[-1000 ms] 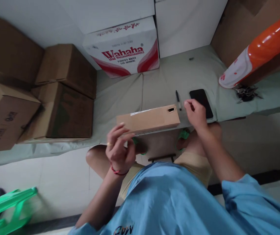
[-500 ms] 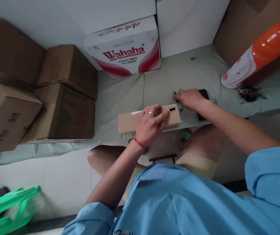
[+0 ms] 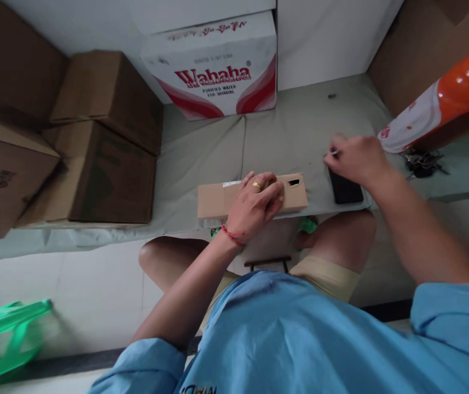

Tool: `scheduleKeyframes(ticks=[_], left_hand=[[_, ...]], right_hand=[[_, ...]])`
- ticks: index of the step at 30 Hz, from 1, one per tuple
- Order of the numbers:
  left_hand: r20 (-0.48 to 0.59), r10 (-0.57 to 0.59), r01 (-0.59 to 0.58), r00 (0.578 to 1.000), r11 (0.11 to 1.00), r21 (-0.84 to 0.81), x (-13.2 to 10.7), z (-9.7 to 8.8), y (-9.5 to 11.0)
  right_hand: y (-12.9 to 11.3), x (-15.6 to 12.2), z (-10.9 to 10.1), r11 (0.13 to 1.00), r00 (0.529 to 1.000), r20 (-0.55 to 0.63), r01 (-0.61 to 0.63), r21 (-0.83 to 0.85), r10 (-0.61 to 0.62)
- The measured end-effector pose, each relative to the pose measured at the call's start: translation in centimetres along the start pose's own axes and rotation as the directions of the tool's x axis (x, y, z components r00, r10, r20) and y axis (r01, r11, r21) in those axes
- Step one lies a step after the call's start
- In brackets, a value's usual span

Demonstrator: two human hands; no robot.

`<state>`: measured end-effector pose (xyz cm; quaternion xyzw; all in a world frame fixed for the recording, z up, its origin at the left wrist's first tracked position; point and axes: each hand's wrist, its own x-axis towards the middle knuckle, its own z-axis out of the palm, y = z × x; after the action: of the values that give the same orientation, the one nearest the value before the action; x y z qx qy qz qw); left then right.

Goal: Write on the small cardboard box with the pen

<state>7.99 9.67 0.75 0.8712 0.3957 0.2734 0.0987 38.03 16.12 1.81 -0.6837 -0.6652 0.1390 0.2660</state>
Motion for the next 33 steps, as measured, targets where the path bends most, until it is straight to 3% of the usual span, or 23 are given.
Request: scheduleKeyframes(ticks=[2, 3, 5, 6, 7, 9, 12, 16, 18, 20, 27, 33], left_hand=[[-0.006, 0.008, -0.008, 1.000, 1.000, -0.008, 0.0, 0.0, 0.0], [-0.012, 0.012, -0.012, 1.000, 1.000, -0.005, 0.0, 0.1, -0.1], [-0.023, 0.014, -0.014, 1.000, 1.000, 0.004, 0.1, 0.2, -0.1], [-0.025, 0.010, -0.009, 1.000, 1.000, 0.008, 0.1, 0.3, -0.1], [-0.025, 0.007, -0.007, 1.000, 1.000, 0.009, 0.1, 0.3, 0.0], [-0.023, 0.006, -0.006, 1.000, 1.000, 0.010, 0.1, 0.3, 0.0], [-0.018, 0.006, -0.006, 1.000, 1.000, 0.021, 0.0, 0.2, 0.2], [-0.025, -0.003, 0.004, 1.000, 0.999, 0.041, 0.0, 0.2, 0.4], [-0.027, -0.002, 0.003, 1.000, 0.999, 0.048, 0.1, 0.2, 0.5], [-0.028, 0.006, -0.004, 1.000, 0.999, 0.053, 0.1, 0.3, 0.5], [-0.018, -0.014, 0.015, 1.000, 0.999, 0.039, 0.0, 0.5, 0.6], [-0.022, -0.006, 0.007, 1.000, 0.999, 0.052, 0.1, 0.4, 0.6]], right_hand=[[-0.9, -1.9, -1.3, 0.987, 0.997, -0.076, -0.009, 0.162, 0.022], [-1.6, -2.9, -1.4, 0.937, 0.993, -0.103, -0.023, 0.349, 0.063], [-3.3, -4.9, -0.6, 0.675, 0.984, -0.068, -0.061, 0.736, 0.164], [-4.2, -5.8, 0.2, 0.546, 0.983, -0.029, -0.075, 0.834, 0.180], [-5.1, -6.5, 1.1, 0.464, 0.983, -0.003, -0.083, 0.882, 0.182], [-6.6, -7.5, 3.0, 0.411, 0.982, -0.010, -0.070, 0.909, 0.188], [-8.2, -8.1, 5.5, 0.488, 0.953, -0.182, 0.042, 0.872, 0.243], [-9.3, -8.5, 7.5, 0.775, 0.851, -0.474, 0.137, 0.617, 0.226], [-9.6, -8.6, 8.0, 0.856, 0.812, -0.551, 0.136, 0.498, 0.192], [-9.8, -8.6, 8.1, 0.895, 0.802, -0.577, 0.132, 0.426, 0.156], [-9.3, -7.9, 7.9, 0.938, 0.850, -0.523, 0.135, 0.319, 0.055], [-9.1, -8.3, 8.2, 0.912, 0.871, -0.486, 0.138, 0.385, 0.073]])
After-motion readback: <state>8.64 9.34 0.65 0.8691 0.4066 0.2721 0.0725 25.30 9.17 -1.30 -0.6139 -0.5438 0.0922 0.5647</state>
